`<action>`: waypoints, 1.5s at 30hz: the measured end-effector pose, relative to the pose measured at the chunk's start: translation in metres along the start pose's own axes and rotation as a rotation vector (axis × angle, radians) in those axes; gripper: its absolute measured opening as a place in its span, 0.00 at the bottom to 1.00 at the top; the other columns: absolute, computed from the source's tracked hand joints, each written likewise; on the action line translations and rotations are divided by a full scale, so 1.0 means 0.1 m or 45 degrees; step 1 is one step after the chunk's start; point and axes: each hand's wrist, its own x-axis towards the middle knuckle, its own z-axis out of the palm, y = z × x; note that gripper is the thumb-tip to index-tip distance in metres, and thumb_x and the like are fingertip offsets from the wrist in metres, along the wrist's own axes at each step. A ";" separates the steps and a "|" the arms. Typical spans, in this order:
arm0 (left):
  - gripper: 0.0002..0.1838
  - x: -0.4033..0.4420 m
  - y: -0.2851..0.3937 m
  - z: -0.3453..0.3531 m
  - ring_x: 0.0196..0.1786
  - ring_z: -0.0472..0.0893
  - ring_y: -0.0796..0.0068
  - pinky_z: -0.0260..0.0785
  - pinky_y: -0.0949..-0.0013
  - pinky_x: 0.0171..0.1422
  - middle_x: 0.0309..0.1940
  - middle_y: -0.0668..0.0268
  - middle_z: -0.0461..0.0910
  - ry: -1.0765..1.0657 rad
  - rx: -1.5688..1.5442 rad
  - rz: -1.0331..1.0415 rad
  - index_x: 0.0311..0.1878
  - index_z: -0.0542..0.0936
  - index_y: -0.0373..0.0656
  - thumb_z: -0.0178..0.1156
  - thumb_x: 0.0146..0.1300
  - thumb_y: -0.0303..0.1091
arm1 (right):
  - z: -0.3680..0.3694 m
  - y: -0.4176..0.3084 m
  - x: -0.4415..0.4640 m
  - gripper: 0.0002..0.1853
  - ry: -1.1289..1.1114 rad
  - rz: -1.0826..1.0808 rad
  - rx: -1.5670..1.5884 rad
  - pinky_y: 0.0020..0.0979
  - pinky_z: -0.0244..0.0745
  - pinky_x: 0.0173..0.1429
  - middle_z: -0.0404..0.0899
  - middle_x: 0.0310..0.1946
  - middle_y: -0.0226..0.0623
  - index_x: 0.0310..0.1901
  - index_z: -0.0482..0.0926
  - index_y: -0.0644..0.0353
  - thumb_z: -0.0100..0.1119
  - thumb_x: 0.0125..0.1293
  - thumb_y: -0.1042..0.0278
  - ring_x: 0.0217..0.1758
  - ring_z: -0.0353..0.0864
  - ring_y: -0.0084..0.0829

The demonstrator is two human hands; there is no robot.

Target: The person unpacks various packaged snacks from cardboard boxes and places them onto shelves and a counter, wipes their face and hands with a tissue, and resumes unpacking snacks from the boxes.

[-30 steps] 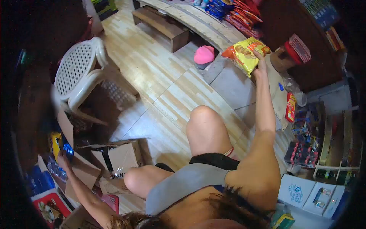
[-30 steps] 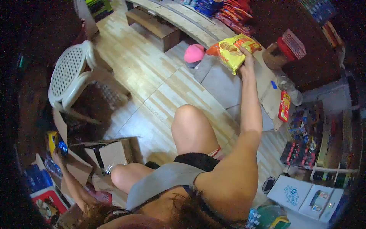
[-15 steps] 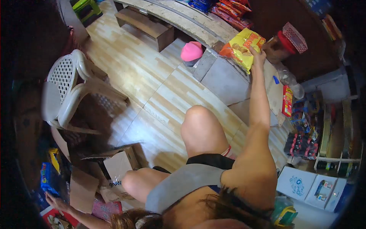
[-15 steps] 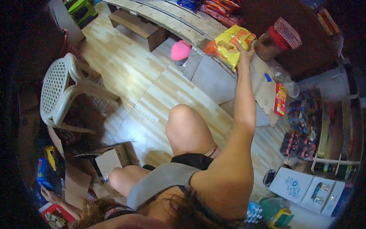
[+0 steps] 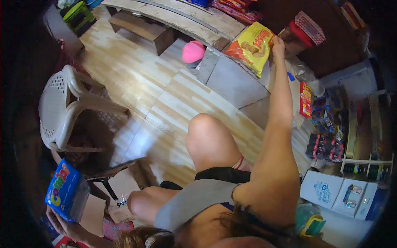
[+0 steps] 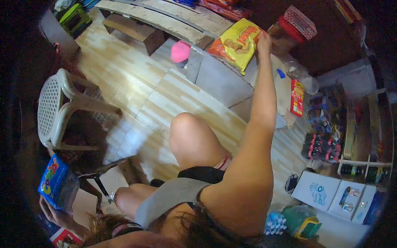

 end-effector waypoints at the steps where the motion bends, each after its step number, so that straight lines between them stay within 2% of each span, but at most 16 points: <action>1: 0.16 0.03 0.18 0.21 0.50 0.76 0.72 0.68 0.66 0.58 0.48 0.62 0.76 -0.082 -0.253 -0.156 0.53 0.74 0.39 0.49 0.70 0.38 | -0.03 0.05 0.10 0.21 -0.034 -0.074 0.099 0.37 0.69 0.53 0.78 0.45 0.49 0.50 0.72 0.70 0.50 0.66 0.58 0.46 0.78 0.41; 2: 0.15 0.05 0.29 0.39 0.49 0.75 0.73 0.68 0.68 0.58 0.47 0.62 0.76 -0.105 -0.343 -0.263 0.52 0.75 0.39 0.49 0.70 0.37 | -0.08 0.07 0.18 0.23 -0.027 -0.055 0.020 0.37 0.67 0.56 0.76 0.49 0.49 0.54 0.70 0.68 0.51 0.66 0.56 0.50 0.76 0.41; 4: 0.13 0.10 0.28 0.65 0.46 0.75 0.78 0.67 0.74 0.54 0.45 0.65 0.76 -0.212 -0.346 -0.178 0.51 0.75 0.37 0.50 0.69 0.34 | -0.13 0.09 0.37 0.29 -0.018 -0.029 -0.128 0.37 0.63 0.62 0.72 0.57 0.50 0.63 0.65 0.62 0.51 0.65 0.53 0.59 0.72 0.42; 7: 0.11 0.12 0.36 1.01 0.43 0.74 0.82 0.66 0.77 0.50 0.41 0.67 0.76 -0.307 -0.486 -0.184 0.48 0.76 0.35 0.50 0.69 0.32 | -0.24 0.34 0.59 0.32 -0.069 -0.134 -0.447 0.39 0.60 0.66 0.66 0.61 0.53 0.69 0.56 0.47 0.52 0.64 0.57 0.65 0.66 0.47; 10: 0.11 0.14 0.43 1.24 0.43 0.74 0.82 0.66 0.77 0.51 0.41 0.67 0.77 -0.307 -0.470 -0.095 0.46 0.76 0.34 0.50 0.69 0.30 | -0.27 0.26 0.65 0.34 -0.044 0.025 -0.757 0.42 0.62 0.65 0.68 0.59 0.53 0.69 0.53 0.37 0.52 0.62 0.60 0.63 0.67 0.50; 13: 0.10 0.18 0.51 1.34 0.44 0.74 0.81 0.65 0.77 0.51 0.42 0.66 0.77 -0.323 -0.449 -0.086 0.47 0.75 0.33 0.50 0.69 0.29 | -0.26 0.11 0.69 0.35 -0.049 0.089 -0.763 0.43 0.64 0.63 0.71 0.57 0.54 0.69 0.53 0.31 0.53 0.60 0.62 0.61 0.70 0.52; 19: 0.09 0.14 0.70 1.46 0.46 0.74 0.78 0.65 0.75 0.54 0.44 0.63 0.77 -0.294 -0.509 -0.105 0.45 0.75 0.33 0.49 0.68 0.27 | -0.27 0.11 0.53 0.35 -0.004 0.116 -0.936 0.44 0.66 0.61 0.72 0.55 0.55 0.69 0.53 0.35 0.53 0.61 0.56 0.59 0.70 0.53; 22: 0.08 0.14 0.76 1.49 0.47 0.75 0.74 0.64 0.73 0.55 0.43 0.60 0.77 -0.392 -0.521 -0.060 0.43 0.75 0.32 0.50 0.66 0.26 | -0.27 -0.08 0.34 0.36 -0.014 0.204 -0.837 0.42 0.66 0.61 0.73 0.56 0.52 0.68 0.57 0.45 0.55 0.59 0.49 0.59 0.72 0.50; 25: 0.07 0.15 0.78 1.62 0.47 0.74 0.74 0.64 0.72 0.55 0.43 0.59 0.77 -0.420 -0.459 -0.030 0.41 0.75 0.32 0.51 0.66 0.26 | -0.04 0.30 0.39 0.42 0.046 0.079 -0.202 0.37 0.65 0.62 0.72 0.56 0.51 0.66 0.60 0.57 0.64 0.53 0.48 0.60 0.72 0.44; 28: 0.06 0.14 0.87 1.79 0.46 0.75 0.72 0.64 0.71 0.55 0.42 0.58 0.77 -0.465 -0.430 0.015 0.40 0.75 0.32 0.51 0.64 0.25 | 0.18 0.36 0.14 0.44 -0.160 -0.023 0.207 0.34 0.65 0.61 0.74 0.53 0.48 0.60 0.66 0.68 0.74 0.43 0.53 0.57 0.72 0.39; 31: 0.05 0.12 1.05 1.91 0.45 0.75 0.71 0.65 0.70 0.54 0.41 0.57 0.77 -0.505 -0.453 0.029 0.38 0.75 0.31 0.51 0.63 0.23 | 0.19 0.46 0.26 0.36 0.089 -0.206 0.017 0.28 0.71 0.53 0.76 0.46 0.43 0.55 0.69 0.68 0.75 0.41 0.74 0.48 0.76 0.31; 32: 0.05 0.12 1.08 1.93 0.45 0.75 0.71 0.65 0.70 0.54 0.41 0.56 0.78 -0.513 -0.468 0.041 0.38 0.75 0.32 0.51 0.63 0.23 | 0.16 0.51 0.36 0.38 0.133 -0.098 -0.012 0.28 0.71 0.53 0.76 0.47 0.42 0.55 0.69 0.70 0.77 0.38 0.73 0.48 0.76 0.31; 37: 0.08 0.09 1.01 1.88 0.47 0.74 0.74 0.63 0.71 0.56 0.44 0.58 0.77 -0.575 -0.537 0.045 0.43 0.76 0.31 0.51 0.66 0.25 | -0.01 0.33 0.60 0.36 0.186 -0.105 -0.214 0.33 0.69 0.56 0.75 0.50 0.50 0.57 0.69 0.68 0.73 0.46 0.64 0.51 0.76 0.39; 41: 0.05 0.02 1.06 1.97 0.44 0.74 0.72 0.64 0.71 0.53 0.39 0.58 0.78 -0.450 -0.560 -0.073 0.35 0.75 0.32 0.52 0.63 0.25 | 0.11 0.16 0.51 0.36 0.247 -0.272 -0.582 0.40 0.65 0.62 0.70 0.56 0.55 0.60 0.68 0.64 0.68 0.51 0.55 0.60 0.70 0.46; 43: 0.05 0.01 1.02 1.98 0.44 0.74 0.73 0.64 0.71 0.53 0.39 0.58 0.77 -0.420 -0.579 -0.149 0.34 0.75 0.32 0.52 0.63 0.25 | 0.13 -0.57 -0.10 0.36 0.036 -0.675 -0.832 0.42 0.63 0.63 0.67 0.60 0.52 0.61 0.67 0.61 0.67 0.51 0.55 0.64 0.65 0.45; 45: 0.06 0.02 1.03 2.01 0.44 0.74 0.74 0.64 0.71 0.53 0.40 0.58 0.77 -0.420 -0.607 -0.118 0.35 0.75 0.32 0.52 0.64 0.26 | 0.23 -0.80 -0.62 0.34 -0.328 -0.660 -1.025 0.42 0.64 0.63 0.67 0.60 0.48 0.60 0.70 0.56 0.67 0.49 0.59 0.63 0.66 0.45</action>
